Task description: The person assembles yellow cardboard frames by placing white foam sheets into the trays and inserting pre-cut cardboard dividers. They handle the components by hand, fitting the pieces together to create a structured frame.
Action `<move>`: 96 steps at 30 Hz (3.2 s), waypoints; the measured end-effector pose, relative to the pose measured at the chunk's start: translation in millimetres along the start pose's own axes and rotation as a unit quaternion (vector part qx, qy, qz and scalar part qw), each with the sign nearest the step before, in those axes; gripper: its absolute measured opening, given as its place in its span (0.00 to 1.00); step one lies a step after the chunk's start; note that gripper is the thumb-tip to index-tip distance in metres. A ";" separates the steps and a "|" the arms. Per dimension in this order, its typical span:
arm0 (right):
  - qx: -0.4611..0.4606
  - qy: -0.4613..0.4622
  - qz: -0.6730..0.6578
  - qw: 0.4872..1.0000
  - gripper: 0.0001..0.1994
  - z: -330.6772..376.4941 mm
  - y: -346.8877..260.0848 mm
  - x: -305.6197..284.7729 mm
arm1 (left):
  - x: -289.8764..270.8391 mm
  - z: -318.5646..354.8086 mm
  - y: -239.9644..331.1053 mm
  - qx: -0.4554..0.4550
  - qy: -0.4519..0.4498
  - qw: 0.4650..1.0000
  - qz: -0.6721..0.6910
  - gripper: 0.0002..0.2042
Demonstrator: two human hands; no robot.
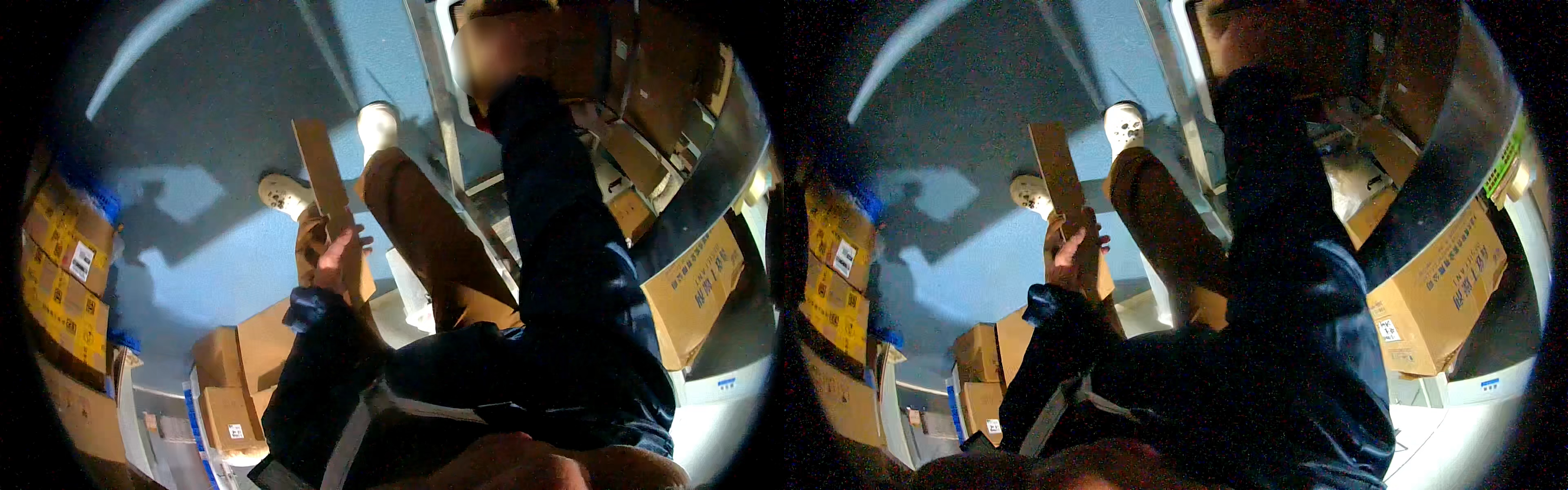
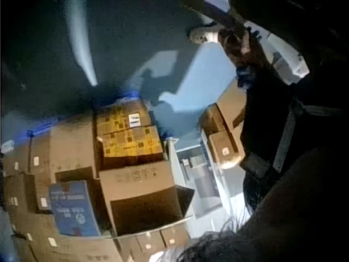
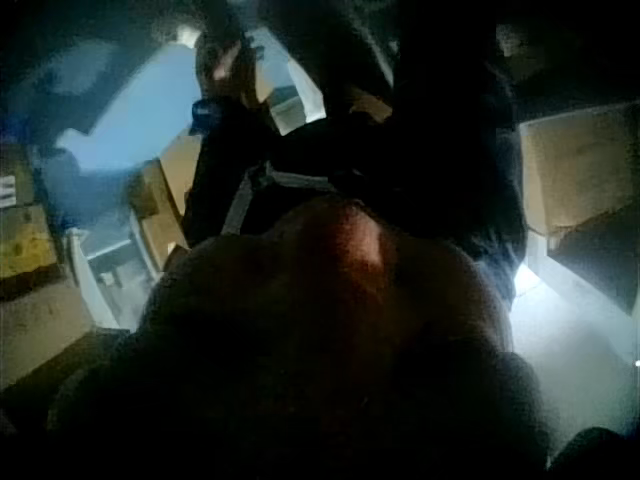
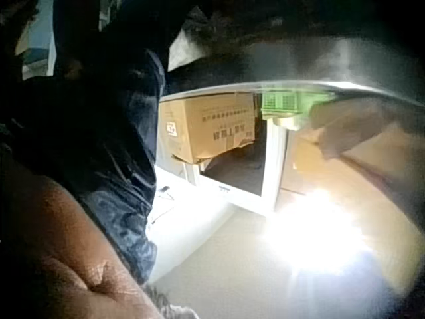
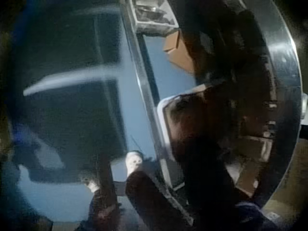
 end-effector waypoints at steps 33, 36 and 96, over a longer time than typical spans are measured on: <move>0.023 -0.102 0.249 0.963 0.26 118.6 199.8 -28.8 | 46.9 63.7 30.4 -0.024 -0.011 0.994 -0.110 0.24; 0.090 -0.180 0.140 0.969 0.30 117.7 350.9 -32.1 | 10.0 70.3 22.2 -0.043 -0.028 0.984 -0.171 0.24; 0.226 -0.098 -0.598 0.762 0.27 2.1 320.9 40.8 | 68.6 -136.9 109.2 0.218 -0.263 0.830 -0.441 0.27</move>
Point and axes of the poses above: each hand's wrist, its own z-axis away from the middle knuckle, its own x-axis out of the palm, y = z × x, the point moved 2 cm from there along -z, towards the middle knuckle, and after that the axes turned 15 degrees about x, right-handed, at the moved point
